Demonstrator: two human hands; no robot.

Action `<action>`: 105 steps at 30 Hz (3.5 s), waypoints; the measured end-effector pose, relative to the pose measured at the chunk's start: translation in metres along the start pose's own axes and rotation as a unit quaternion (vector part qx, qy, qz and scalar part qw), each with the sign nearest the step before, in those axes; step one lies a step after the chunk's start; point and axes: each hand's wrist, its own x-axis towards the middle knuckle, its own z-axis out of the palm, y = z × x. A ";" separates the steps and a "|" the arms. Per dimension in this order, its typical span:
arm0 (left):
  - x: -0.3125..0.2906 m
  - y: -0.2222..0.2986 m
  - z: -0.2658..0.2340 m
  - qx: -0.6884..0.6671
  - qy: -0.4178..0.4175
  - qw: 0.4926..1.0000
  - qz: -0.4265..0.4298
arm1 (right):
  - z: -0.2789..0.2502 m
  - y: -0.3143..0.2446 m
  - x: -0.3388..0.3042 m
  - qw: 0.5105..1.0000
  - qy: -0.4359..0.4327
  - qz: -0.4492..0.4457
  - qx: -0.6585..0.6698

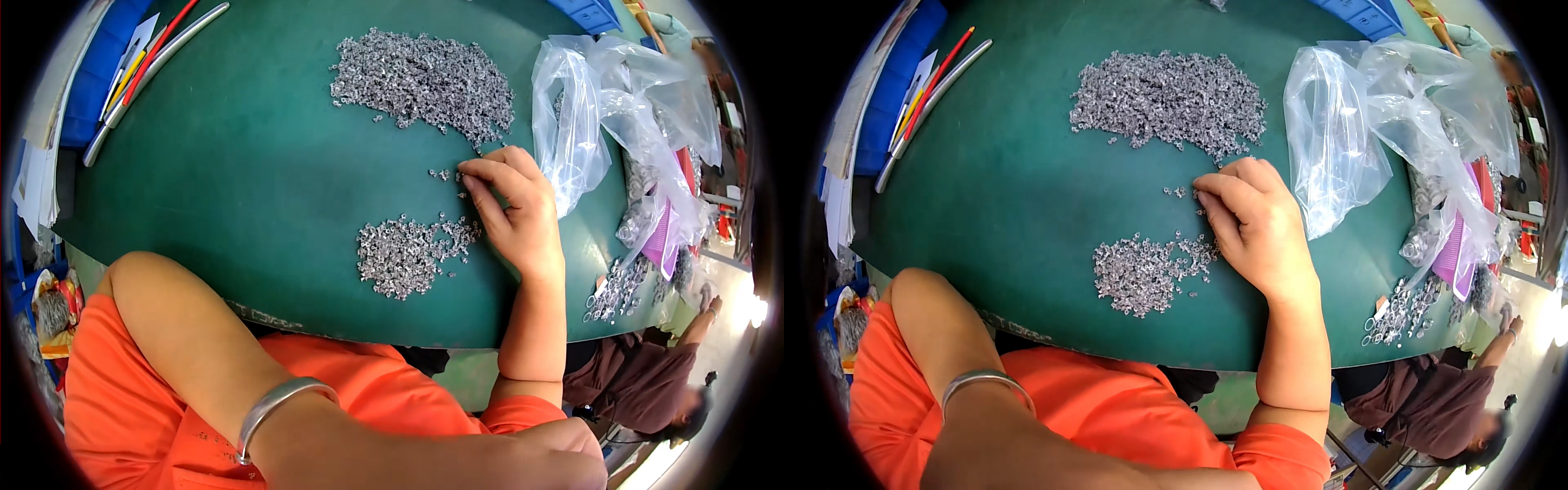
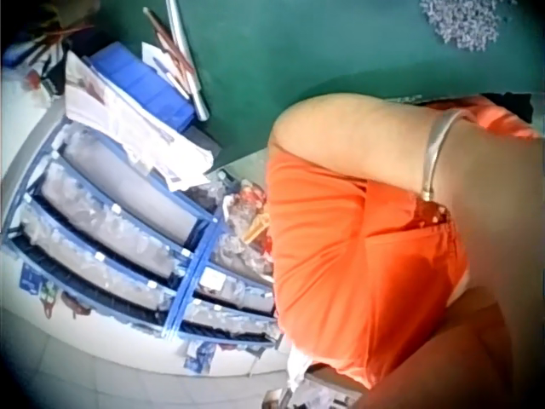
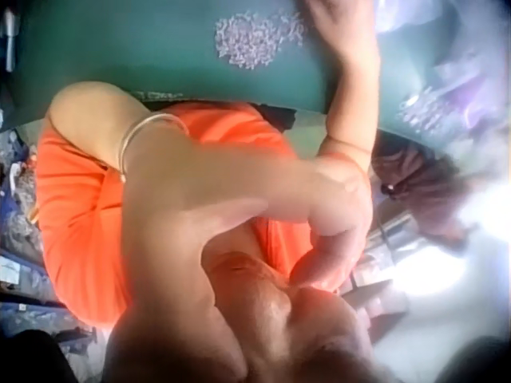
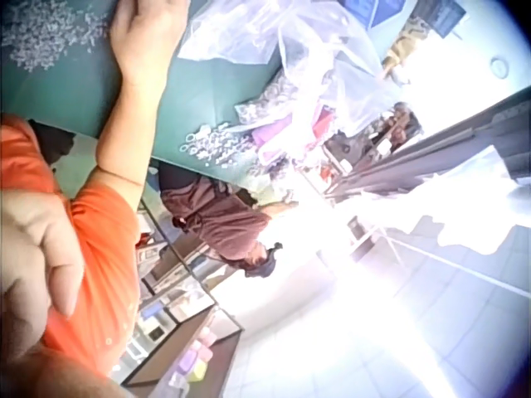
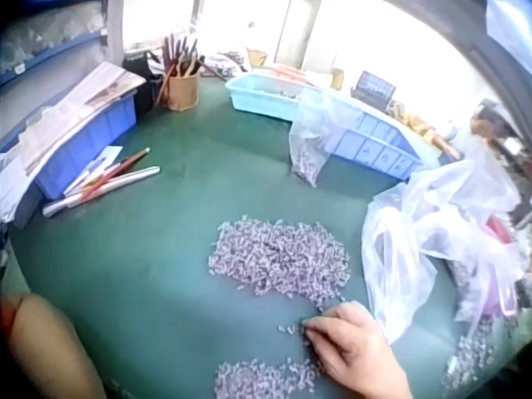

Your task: The person sorts small metal components on a table by hand, picking individual pieces from a large pile and moving them into a smaller pile.

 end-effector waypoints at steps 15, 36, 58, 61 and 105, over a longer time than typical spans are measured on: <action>0.001 0.004 -0.001 0.000 0.020 0.998 -0.051 | -0.005 0.001 0.002 1.000 -0.017 0.006 -0.001; -0.068 -0.001 -0.086 0.785 -0.201 0.515 -0.278 | -0.004 0.001 0.000 0.999 0.030 0.006 0.010; -0.069 -0.005 -0.090 0.785 -0.211 0.508 -0.283 | 0.001 0.001 0.005 0.999 -0.007 -0.047 -0.006; -0.070 -0.005 -0.091 0.785 -0.207 0.511 -0.281 | -0.005 0.000 0.004 0.998 -0.049 -0.031 0.029; -0.068 -0.006 -0.091 0.785 -0.218 0.503 -0.290 | 0.007 -0.006 0.002 0.996 0.002 0.046 0.072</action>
